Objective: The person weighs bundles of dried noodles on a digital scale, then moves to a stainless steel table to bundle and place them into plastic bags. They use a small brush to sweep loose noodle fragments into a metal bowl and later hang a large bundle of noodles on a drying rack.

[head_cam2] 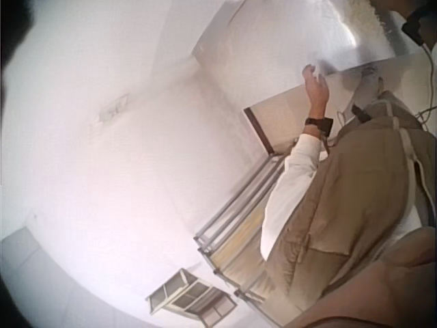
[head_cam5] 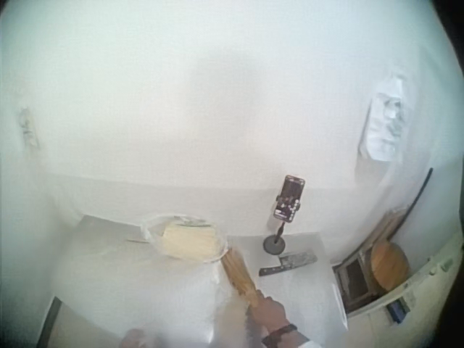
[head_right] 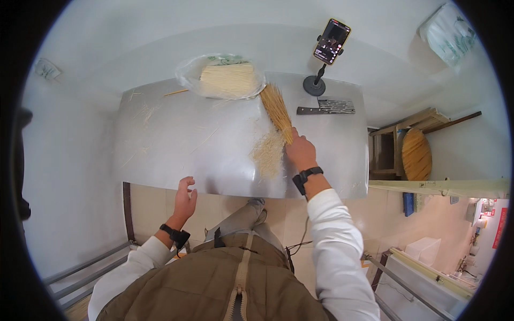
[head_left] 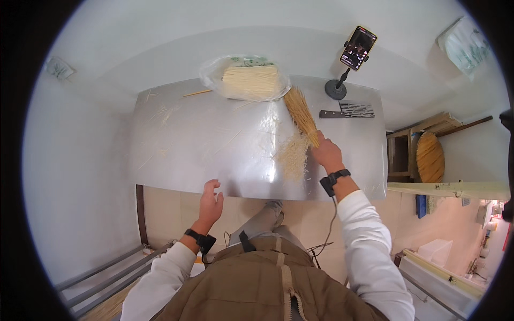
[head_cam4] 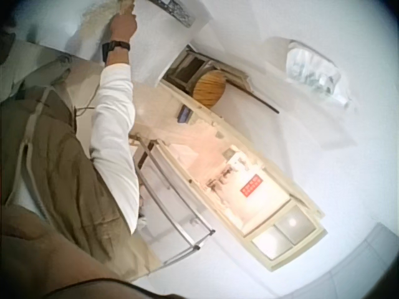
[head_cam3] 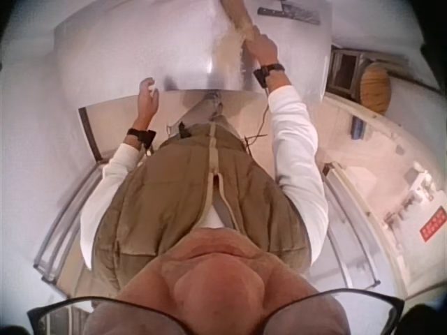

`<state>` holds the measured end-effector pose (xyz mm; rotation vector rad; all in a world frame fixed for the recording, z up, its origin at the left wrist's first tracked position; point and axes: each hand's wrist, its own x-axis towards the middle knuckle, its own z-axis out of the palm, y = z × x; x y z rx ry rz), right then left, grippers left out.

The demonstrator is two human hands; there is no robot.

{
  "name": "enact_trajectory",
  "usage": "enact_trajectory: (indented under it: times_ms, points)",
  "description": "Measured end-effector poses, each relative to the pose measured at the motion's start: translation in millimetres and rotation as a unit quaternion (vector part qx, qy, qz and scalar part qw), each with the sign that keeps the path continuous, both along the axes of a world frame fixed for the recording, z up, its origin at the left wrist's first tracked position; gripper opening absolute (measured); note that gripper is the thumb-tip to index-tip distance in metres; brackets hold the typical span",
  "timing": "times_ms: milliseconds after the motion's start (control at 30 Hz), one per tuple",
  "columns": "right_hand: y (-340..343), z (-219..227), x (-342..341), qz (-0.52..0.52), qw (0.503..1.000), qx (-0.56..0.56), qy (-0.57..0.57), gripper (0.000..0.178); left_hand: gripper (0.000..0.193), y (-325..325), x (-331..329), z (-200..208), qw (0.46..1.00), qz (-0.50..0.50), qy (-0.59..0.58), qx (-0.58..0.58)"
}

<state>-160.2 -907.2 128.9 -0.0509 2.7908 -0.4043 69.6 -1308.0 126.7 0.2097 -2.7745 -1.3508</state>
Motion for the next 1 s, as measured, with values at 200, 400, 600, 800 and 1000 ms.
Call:
enact_trajectory:
  times_ms: [200, 400, 600, 800, 1000]
  points:
    - [-8, 20, 103, 0.095, 0.994, 0.048, -0.006, 0.071, 0.045, -45, 116, -13, 0.995, 0.082, -0.06, -0.014]
    - [-15, 38, 158, 0.013, 0.995, -0.069, 0.065, 0.073, 0.044, -68, 114, -20, 0.998, 0.028, -0.028, -0.058]
    - [23, 34, 226, -0.14, 0.974, -0.165, 0.073, 0.071, 0.031, -104, -48, -25, 0.987, -0.057, 0.066, -0.132]
    - [-14, -24, 282, -0.295, 0.949, -0.113, 0.024, 0.071, 0.024, -78, -211, -57, 0.968, -0.136, 0.089, -0.189]
    - [-75, -36, 278, -0.406, 0.888, -0.216, 0.019, 0.07, 0.014, -75, -295, -111, 0.882, -0.266, 0.054, -0.385]
